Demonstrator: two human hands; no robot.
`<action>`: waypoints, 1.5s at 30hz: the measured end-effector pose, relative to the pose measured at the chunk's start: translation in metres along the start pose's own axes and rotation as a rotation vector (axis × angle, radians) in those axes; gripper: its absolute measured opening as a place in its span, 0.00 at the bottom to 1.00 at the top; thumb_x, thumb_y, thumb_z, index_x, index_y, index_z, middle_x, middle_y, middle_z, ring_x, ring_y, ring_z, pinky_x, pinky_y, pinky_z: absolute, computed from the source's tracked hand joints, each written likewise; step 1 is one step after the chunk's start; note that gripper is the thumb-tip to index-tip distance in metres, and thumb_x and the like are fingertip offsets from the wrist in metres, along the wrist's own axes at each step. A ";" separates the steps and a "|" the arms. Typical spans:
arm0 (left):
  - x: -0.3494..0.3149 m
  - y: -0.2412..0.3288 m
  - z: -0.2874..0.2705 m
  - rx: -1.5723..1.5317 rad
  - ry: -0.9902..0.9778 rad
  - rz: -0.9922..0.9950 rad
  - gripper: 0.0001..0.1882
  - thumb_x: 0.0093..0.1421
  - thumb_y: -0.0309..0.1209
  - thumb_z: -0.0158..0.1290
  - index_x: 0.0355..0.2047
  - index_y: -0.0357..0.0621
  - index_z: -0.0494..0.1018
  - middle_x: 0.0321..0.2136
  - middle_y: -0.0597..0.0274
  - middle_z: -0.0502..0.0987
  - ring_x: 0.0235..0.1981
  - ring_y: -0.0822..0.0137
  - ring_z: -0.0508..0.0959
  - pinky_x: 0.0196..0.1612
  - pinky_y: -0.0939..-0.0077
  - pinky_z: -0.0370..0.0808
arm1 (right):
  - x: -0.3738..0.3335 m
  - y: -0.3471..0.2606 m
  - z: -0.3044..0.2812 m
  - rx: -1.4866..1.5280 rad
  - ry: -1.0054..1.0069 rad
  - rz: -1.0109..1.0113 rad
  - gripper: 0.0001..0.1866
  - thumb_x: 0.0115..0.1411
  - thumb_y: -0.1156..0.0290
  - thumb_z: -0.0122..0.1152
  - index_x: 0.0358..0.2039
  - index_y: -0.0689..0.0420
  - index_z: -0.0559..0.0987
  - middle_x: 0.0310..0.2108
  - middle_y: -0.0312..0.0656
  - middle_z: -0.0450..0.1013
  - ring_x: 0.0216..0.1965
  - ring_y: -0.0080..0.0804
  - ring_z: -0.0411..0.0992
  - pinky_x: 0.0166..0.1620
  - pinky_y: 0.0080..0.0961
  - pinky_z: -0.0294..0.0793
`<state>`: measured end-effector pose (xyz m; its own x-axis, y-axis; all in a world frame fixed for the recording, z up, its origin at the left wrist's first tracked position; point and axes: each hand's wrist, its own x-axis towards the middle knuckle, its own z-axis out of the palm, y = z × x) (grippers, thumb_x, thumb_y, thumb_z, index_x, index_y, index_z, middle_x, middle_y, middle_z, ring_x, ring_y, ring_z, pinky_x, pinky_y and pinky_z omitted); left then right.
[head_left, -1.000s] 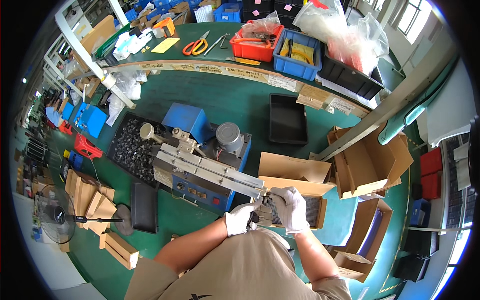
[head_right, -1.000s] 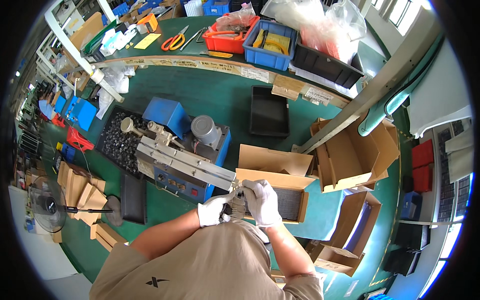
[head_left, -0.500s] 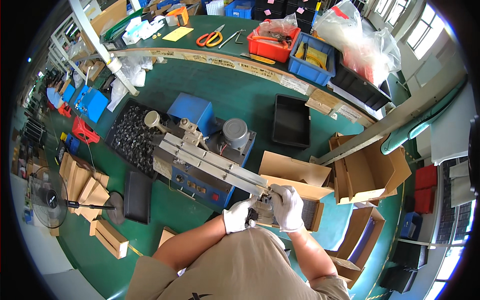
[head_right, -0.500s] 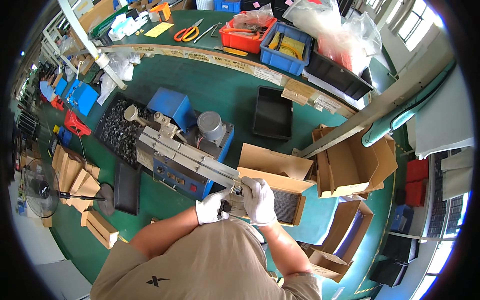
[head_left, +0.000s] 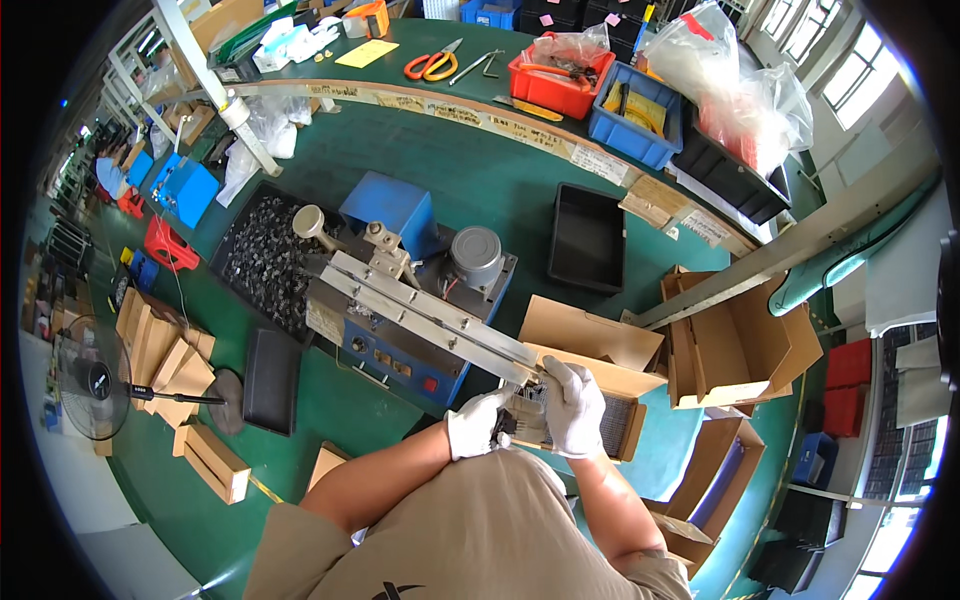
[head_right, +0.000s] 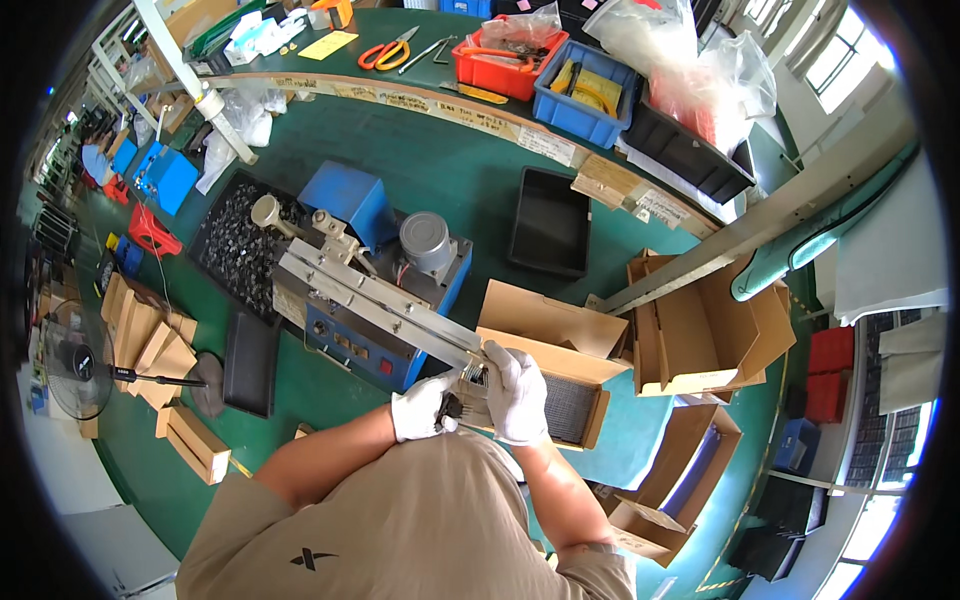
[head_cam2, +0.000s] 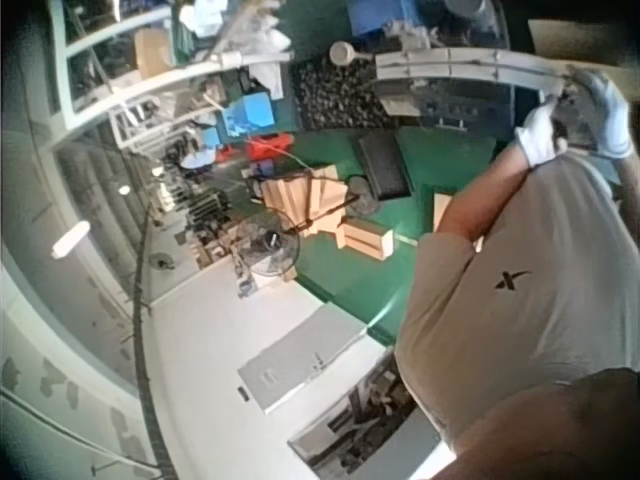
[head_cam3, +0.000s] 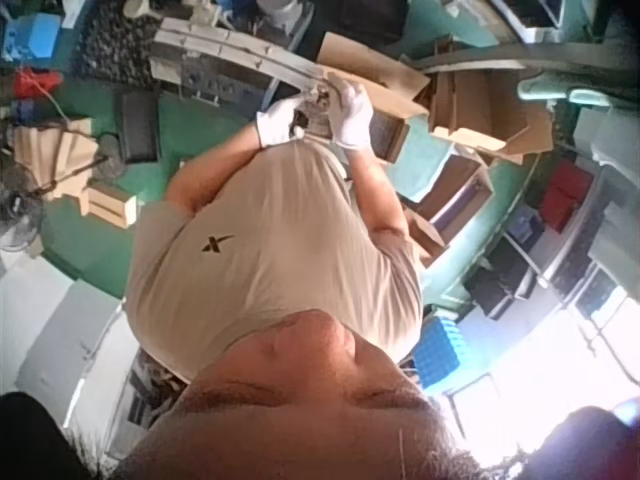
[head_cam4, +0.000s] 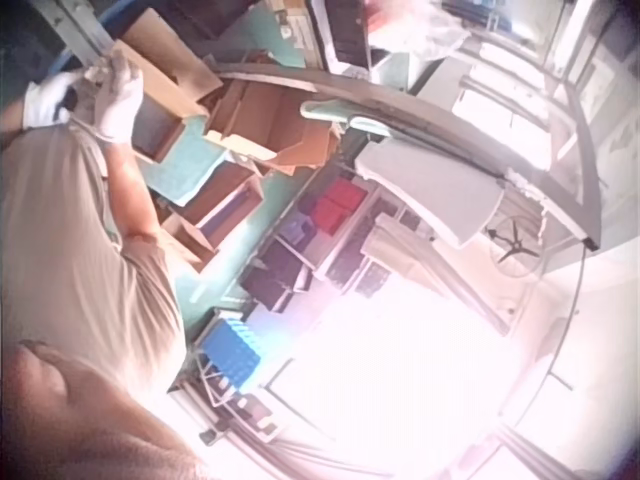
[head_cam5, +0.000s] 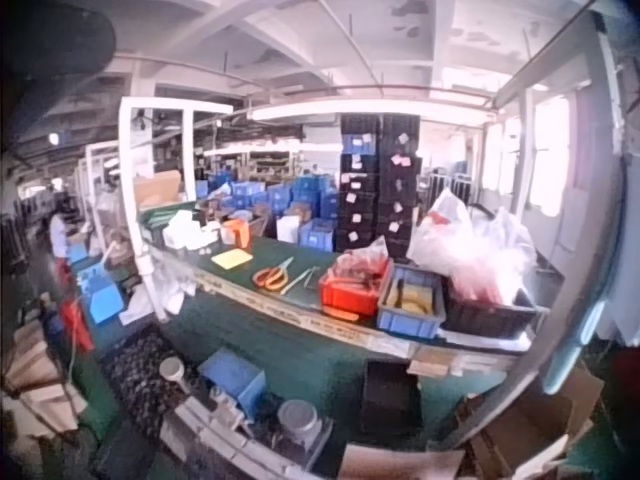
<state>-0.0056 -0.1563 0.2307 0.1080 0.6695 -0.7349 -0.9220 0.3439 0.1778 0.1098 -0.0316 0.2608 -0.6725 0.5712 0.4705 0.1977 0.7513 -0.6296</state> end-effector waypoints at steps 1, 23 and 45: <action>0.000 -0.002 -0.001 0.024 -0.011 0.016 0.18 0.71 0.53 0.45 0.39 0.54 0.74 0.16 0.69 0.67 0.14 0.75 0.64 0.16 0.78 0.60 | 0.000 0.001 0.001 -0.020 -0.011 -0.017 0.17 0.54 0.83 0.66 0.44 0.54 0.81 0.35 0.44 0.78 0.36 0.44 0.77 0.42 0.33 0.78; -0.001 -0.002 0.011 0.127 -0.069 -0.044 0.29 0.72 0.60 0.32 0.51 0.53 0.71 0.30 0.67 0.79 0.18 0.75 0.70 0.16 0.81 0.62 | -0.016 -0.001 -0.008 0.196 -0.544 -0.015 0.09 0.50 0.72 0.68 0.34 0.56 0.85 0.35 0.48 0.79 0.40 0.46 0.75 0.46 0.40 0.74; 0.025 -0.005 -0.024 0.138 -0.222 -0.109 0.32 0.70 0.60 0.39 0.47 0.44 0.77 0.36 0.53 0.82 0.23 0.71 0.75 0.18 0.82 0.62 | 0.027 0.001 -0.022 -0.115 -0.346 0.032 0.05 0.56 0.76 0.63 0.34 0.59 0.77 0.34 0.48 0.75 0.37 0.50 0.74 0.42 0.41 0.74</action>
<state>-0.0071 -0.1573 0.1953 0.2965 0.7464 -0.5958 -0.8427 0.4980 0.2044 0.1078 -0.0077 0.2864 -0.8624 0.4639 0.2026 0.2877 0.7785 -0.5579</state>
